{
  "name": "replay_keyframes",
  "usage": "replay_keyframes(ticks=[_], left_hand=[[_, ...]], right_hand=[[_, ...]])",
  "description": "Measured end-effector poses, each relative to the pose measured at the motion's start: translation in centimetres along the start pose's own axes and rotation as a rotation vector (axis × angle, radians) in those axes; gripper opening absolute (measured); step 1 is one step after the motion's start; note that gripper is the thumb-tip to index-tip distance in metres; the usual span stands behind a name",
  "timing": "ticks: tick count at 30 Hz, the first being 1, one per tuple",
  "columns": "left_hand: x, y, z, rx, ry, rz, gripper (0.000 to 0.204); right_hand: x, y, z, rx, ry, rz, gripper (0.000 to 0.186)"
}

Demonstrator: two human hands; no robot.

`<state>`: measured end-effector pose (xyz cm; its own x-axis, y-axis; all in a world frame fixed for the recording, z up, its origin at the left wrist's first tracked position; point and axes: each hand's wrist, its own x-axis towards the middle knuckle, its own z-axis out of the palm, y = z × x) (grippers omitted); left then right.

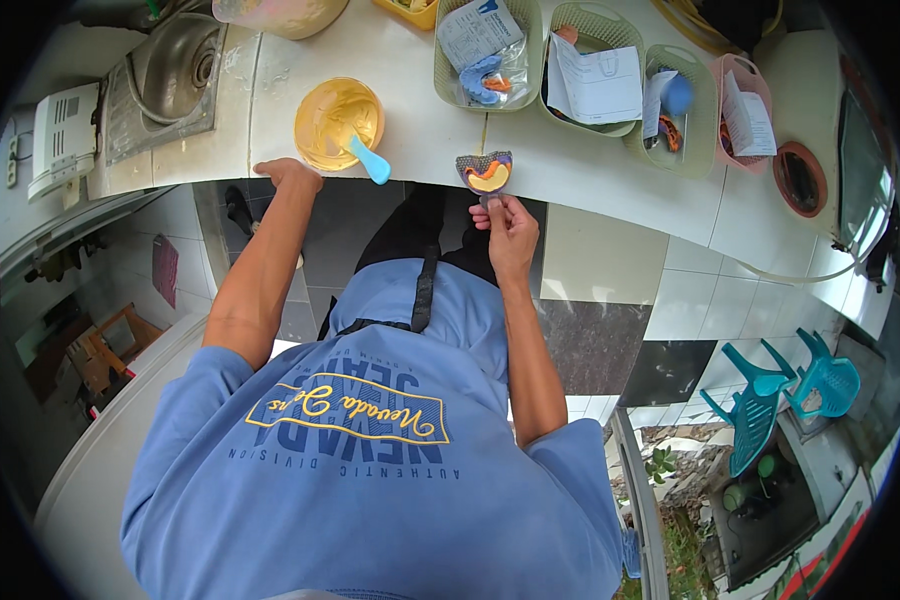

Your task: The person mixes dental impression material in a bowl with a spatula and then applies the mixture onto two dental impression trays.

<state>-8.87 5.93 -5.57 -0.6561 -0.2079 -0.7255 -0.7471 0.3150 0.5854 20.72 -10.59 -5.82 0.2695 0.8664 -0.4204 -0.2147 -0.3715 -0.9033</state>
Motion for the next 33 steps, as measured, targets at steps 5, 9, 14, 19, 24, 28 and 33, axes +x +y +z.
replay_keyframes(ticks=[5,9,14,19,24,28,33], left_hand=[[-1.3,0.0,-0.5,0.007,0.015,-0.001,0.098],[-0.8,0.1,-0.2,-0.013,0.015,-0.006,0.099],[-0.6,-0.1,-0.2,-0.019,0.013,-0.010,0.100],[0.6,-0.1,0.5,-0.023,0.034,-0.002,0.102],[1.6,-0.2,0.2,-0.033,0.018,0.004,0.100],[0.3,-0.1,0.3,-0.032,0.035,-0.009,0.099],[-0.3,-0.2,-0.5,-0.029,-0.022,0.005,0.100]], right_hand=[[0.2,0.3,-0.3,0.000,-0.011,0.025,0.025],[0.1,-0.2,-0.1,0.015,-0.008,0.001,0.026],[0.2,0.2,-0.3,-0.002,-0.006,0.041,0.026],[0.0,-0.1,-0.1,0.001,-0.005,0.028,0.025],[0.1,-0.1,0.0,0.004,-0.001,0.041,0.026],[0.0,0.0,-0.1,-0.005,-0.016,0.023,0.026],[0.2,0.2,0.0,-0.004,-0.023,0.038,0.025]])
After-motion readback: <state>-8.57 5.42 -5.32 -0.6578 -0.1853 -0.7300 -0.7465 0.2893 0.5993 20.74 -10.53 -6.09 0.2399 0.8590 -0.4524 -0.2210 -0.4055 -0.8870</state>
